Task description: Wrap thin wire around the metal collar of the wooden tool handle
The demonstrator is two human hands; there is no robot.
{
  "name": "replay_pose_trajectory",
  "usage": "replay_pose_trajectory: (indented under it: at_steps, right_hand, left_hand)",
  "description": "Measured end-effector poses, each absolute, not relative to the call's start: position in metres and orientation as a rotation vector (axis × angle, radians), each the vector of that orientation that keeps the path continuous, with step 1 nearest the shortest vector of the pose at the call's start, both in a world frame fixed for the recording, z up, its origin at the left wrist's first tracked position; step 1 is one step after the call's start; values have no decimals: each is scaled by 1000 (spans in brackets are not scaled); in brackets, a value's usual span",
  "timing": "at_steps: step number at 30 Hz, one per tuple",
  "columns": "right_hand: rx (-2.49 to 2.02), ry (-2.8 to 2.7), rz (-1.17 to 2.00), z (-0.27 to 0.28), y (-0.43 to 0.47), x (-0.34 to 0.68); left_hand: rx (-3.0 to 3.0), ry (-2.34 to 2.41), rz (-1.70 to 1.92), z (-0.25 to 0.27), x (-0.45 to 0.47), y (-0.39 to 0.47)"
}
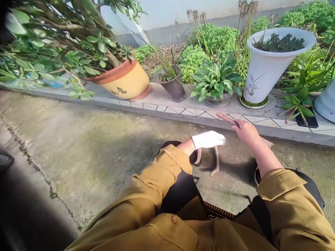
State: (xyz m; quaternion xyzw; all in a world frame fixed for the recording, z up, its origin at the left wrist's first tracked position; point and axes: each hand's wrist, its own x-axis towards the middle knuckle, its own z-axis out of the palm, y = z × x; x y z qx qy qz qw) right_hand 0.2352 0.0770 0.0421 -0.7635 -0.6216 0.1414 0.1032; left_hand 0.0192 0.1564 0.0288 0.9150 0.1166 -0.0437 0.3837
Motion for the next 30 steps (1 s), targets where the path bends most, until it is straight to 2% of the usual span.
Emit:
replay_pose_trajectory:
  at_steps: [4,8,11,13,15,19,22,28,30]
  right_hand:
    - [-2404,-1993,426,35,71,240]
    - [-2396,-2251,707,38,62,227]
    - [-1860,-2438,1237,50,51,215]
    - [-1445,-2342,1605,61,44,214]
    - [-1299,-2065,1711,71,39,220]
    - [-1560,-1441,1234,69,43,246]
    - [-1811,-1290,977,56,52,260]
    - [-2425,-1772,526,44,57,257]
    - [-2489,-1940,525,44,56,252]
  left_hand:
    - [2570,356,-107,40,12,155]
    - [2560,386,30,41,8,161]
    - [2381,373,95,36,6,168]
    - [2184,367,107,32,5,172]
    - [2008,410,123,30,6,172]
    - [1946,508,22,33,9,162]
    - [2001,490,-61,39,10,151]
    - [2052,523,15,48,-2,135]
    - [2059,533,44,51,-5,134]
